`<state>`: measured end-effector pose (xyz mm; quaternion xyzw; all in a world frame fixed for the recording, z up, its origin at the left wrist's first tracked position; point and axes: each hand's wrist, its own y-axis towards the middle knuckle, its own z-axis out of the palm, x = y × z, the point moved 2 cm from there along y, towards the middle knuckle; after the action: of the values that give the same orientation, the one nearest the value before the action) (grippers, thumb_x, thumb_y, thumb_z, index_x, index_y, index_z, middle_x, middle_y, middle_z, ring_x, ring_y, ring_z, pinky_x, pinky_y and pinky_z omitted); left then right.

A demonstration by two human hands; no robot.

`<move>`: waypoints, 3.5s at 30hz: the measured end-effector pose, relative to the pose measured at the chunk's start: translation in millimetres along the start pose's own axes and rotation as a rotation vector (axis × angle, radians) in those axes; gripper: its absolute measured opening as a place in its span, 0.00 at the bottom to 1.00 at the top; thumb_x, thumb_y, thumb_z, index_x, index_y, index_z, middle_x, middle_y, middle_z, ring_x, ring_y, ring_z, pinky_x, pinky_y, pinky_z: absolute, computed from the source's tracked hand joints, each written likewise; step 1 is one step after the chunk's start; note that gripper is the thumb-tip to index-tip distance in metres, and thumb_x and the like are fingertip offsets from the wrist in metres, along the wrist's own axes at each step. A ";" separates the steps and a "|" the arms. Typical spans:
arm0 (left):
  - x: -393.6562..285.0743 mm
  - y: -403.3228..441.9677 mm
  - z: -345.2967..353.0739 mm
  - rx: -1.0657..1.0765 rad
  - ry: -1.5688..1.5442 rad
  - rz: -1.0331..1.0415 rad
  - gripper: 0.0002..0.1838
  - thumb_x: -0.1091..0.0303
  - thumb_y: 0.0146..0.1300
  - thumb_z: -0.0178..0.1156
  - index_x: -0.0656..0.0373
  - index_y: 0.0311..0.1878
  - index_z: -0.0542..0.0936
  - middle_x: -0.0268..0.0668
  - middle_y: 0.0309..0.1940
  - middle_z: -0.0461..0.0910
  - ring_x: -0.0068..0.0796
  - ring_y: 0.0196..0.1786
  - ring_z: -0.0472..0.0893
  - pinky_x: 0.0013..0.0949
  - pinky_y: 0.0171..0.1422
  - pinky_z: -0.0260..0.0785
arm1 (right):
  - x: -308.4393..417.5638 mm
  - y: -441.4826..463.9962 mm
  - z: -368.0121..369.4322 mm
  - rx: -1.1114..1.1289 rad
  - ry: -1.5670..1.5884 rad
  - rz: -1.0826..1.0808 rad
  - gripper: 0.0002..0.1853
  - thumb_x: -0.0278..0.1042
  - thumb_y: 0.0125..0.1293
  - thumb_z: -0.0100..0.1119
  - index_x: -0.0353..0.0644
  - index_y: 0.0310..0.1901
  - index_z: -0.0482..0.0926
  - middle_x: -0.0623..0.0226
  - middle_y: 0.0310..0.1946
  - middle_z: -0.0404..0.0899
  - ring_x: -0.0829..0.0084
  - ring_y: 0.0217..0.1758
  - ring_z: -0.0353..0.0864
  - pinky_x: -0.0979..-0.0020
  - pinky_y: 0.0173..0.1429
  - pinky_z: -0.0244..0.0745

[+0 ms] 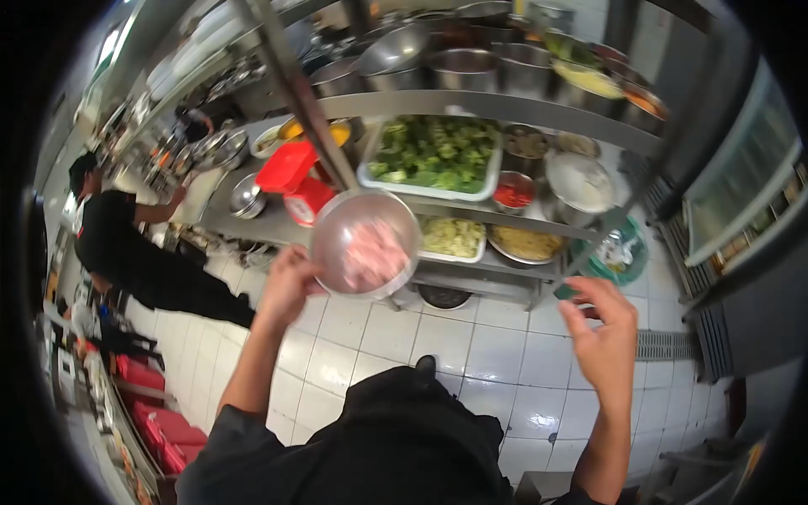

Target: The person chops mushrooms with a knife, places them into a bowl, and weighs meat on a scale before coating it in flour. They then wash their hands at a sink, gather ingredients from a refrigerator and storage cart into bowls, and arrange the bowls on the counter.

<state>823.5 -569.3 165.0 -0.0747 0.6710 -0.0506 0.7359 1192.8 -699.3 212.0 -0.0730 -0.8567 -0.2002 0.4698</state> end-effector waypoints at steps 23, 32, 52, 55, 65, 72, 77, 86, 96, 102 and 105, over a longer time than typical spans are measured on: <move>-18.6 229.6 -146.9 -0.324 -0.332 0.080 0.05 0.80 0.57 0.54 0.71 0.36 0.74 0.43 0.31 0.74 0.32 0.31 0.77 0.30 0.33 0.79 | -54.5 89.1 164.7 0.468 0.057 0.224 0.16 0.22 0.52 0.62 0.33 0.45 0.77 0.64 0.33 0.79 0.78 0.32 0.77 0.77 0.37 0.73; -24.0 212.9 -146.0 -0.266 -0.395 0.088 0.09 0.69 0.62 0.57 0.67 0.40 0.74 0.40 0.35 0.74 0.29 0.34 0.74 0.29 0.40 0.78 | -24.8 117.5 210.4 0.633 -0.029 0.109 0.15 0.22 0.54 0.61 0.32 0.45 0.77 0.64 0.33 0.79 0.78 0.35 0.77 0.77 0.40 0.72; -10.2 231.0 -142.5 -0.484 -0.288 0.098 0.11 0.80 0.52 0.59 0.66 0.37 0.68 0.40 0.30 0.72 0.31 0.30 0.77 0.31 0.31 0.77 | 154.9 255.7 516.1 0.740 -0.687 -0.668 0.15 0.36 0.49 0.62 0.35 0.36 0.81 0.48 0.39 0.79 0.54 0.46 0.79 0.60 0.51 0.73; -7.7 232.1 -143.3 -0.469 -0.265 0.085 0.12 0.81 0.52 0.59 0.65 0.37 0.66 0.41 0.31 0.72 0.32 0.31 0.78 0.32 0.30 0.78 | 147.1 256.5 526.3 0.766 -0.709 -0.651 0.14 0.37 0.49 0.61 0.35 0.35 0.82 0.48 0.39 0.79 0.54 0.44 0.80 0.60 0.51 0.74; -19.3 224.0 -143.4 -0.385 -0.358 0.102 0.12 0.81 0.52 0.59 0.63 0.33 0.65 0.41 0.32 0.72 0.33 0.32 0.78 0.31 0.34 0.78 | 167.4 280.9 508.1 0.644 -0.576 -0.714 0.13 0.36 0.51 0.57 0.33 0.30 0.81 0.44 0.33 0.78 0.50 0.40 0.80 0.58 0.46 0.75; -18.9 223.8 -152.3 -0.320 -0.301 0.073 0.11 0.76 0.55 0.59 0.64 0.35 0.66 0.40 0.32 0.72 0.31 0.32 0.78 0.31 0.38 0.79 | 183.5 289.1 491.6 0.674 -0.312 -0.440 0.11 0.38 0.52 0.57 0.40 0.32 0.83 0.49 0.31 0.80 0.53 0.41 0.80 0.62 0.47 0.74; -18.7 218.4 -158.9 -0.345 -0.342 0.057 0.11 0.73 0.57 0.59 0.64 0.38 0.68 0.39 0.33 0.73 0.30 0.33 0.78 0.33 0.39 0.78 | 191.5 291.2 486.4 0.597 -0.171 -0.452 0.13 0.41 0.53 0.56 0.41 0.33 0.83 0.51 0.32 0.80 0.54 0.39 0.81 0.62 0.45 0.75; -18.9 216.4 -173.7 -0.361 -0.251 0.078 0.11 0.68 0.59 0.57 0.66 0.39 0.71 0.41 0.34 0.76 0.29 0.31 0.78 0.30 0.35 0.75 | 191.8 299.8 492.7 0.601 -0.389 -0.404 0.14 0.37 0.51 0.56 0.33 0.28 0.81 0.50 0.25 0.80 0.59 0.29 0.82 0.65 0.37 0.77; -22.0 217.8 -174.7 -0.369 -0.193 0.101 0.11 0.68 0.59 0.59 0.67 0.38 0.72 0.41 0.35 0.77 0.31 0.32 0.79 0.31 0.37 0.77 | 185.2 295.7 492.3 0.579 -0.104 -0.229 0.16 0.37 0.56 0.58 0.30 0.23 0.79 0.58 0.15 0.76 0.71 0.17 0.78 0.71 0.23 0.72; -27.6 226.9 -172.5 -0.393 -0.119 0.078 0.14 0.69 0.58 0.60 0.67 0.41 0.68 0.42 0.34 0.75 0.32 0.32 0.79 0.28 0.34 0.78 | 193.8 289.0 485.3 0.587 0.867 -0.015 0.09 0.27 0.62 0.48 0.34 0.27 0.74 0.58 0.26 0.78 0.66 0.25 0.81 0.73 0.29 0.76; -24.5 233.0 -171.5 -0.401 -0.151 0.092 0.14 0.69 0.58 0.60 0.69 0.40 0.70 0.43 0.33 0.75 0.32 0.32 0.79 0.28 0.34 0.79 | 204.8 286.5 472.2 0.720 1.072 -0.089 0.07 0.24 0.63 0.42 0.34 0.29 0.69 0.55 0.27 0.75 0.62 0.29 0.79 0.67 0.41 0.77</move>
<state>644.6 -343.0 132.5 -0.1926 0.6132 0.1234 0.7561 804.1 -257.4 235.5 0.2348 -0.5191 0.0718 0.8187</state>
